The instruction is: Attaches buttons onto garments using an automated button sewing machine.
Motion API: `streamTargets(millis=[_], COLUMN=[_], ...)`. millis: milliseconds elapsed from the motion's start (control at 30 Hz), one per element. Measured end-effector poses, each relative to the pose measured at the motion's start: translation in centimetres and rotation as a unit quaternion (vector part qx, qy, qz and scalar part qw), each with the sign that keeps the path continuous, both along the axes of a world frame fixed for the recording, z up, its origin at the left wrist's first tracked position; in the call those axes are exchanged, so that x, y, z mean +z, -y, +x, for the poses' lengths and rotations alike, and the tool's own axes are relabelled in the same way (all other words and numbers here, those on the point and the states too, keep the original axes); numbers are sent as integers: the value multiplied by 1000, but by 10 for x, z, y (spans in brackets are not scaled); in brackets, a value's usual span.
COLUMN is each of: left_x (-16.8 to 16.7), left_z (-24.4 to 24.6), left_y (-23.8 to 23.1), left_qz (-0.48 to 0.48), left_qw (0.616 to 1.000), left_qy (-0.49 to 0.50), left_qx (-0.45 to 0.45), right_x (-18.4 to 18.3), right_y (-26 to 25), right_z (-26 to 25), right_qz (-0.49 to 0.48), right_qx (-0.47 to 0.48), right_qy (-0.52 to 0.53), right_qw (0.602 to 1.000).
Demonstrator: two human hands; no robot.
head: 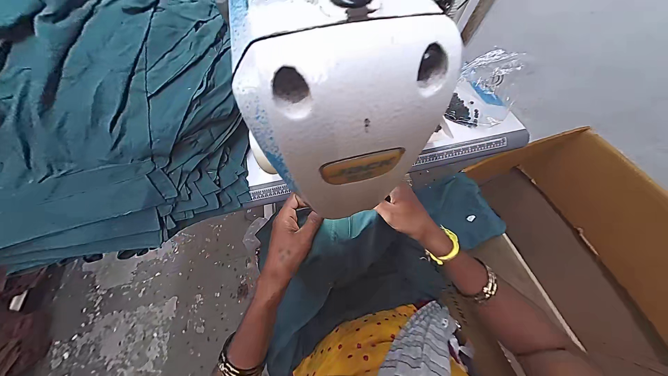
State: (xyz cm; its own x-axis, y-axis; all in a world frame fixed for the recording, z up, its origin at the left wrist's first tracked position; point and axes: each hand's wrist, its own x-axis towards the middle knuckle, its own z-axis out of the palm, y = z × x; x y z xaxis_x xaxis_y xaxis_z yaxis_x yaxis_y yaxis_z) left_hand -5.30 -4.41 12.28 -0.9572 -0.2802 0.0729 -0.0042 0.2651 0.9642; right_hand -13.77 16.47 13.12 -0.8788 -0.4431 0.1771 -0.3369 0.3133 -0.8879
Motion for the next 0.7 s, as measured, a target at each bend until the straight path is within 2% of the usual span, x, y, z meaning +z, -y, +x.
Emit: streamTargets(millis=[67, 233, 300, 367, 433, 533, 700], left_x=[3, 2, 1, 0, -1, 0, 1], left_z=[-2, 0, 1, 0, 0, 2, 2], left_y=[-6, -9, -8, -9, -11, -13, -16], left_qz=[-17, -73, -51, -13, 7, 15, 27], left_qw=[1000, 996, 998, 999, 999, 999, 998], left_qy=[3, -2, -5, -5, -3, 6, 3], left_qx=[25, 41, 38, 38, 39, 50, 63], right_x=[-1, -1, -1, 6, 1, -10, -28], right_y=[1, 1, -3, -15, -34, -54, -44], right_z=[-8, -8, -11, -21, -42, -69, -91], right_qz=[-32, -10, 6, 74, 146, 225, 282], right_qx=[4, 3, 22, 6, -75, -169, -102], right_qy=[20, 16, -13, -48, -154, -279, -333], right_qw=[999, 1000, 1000, 996, 974, 918, 894])
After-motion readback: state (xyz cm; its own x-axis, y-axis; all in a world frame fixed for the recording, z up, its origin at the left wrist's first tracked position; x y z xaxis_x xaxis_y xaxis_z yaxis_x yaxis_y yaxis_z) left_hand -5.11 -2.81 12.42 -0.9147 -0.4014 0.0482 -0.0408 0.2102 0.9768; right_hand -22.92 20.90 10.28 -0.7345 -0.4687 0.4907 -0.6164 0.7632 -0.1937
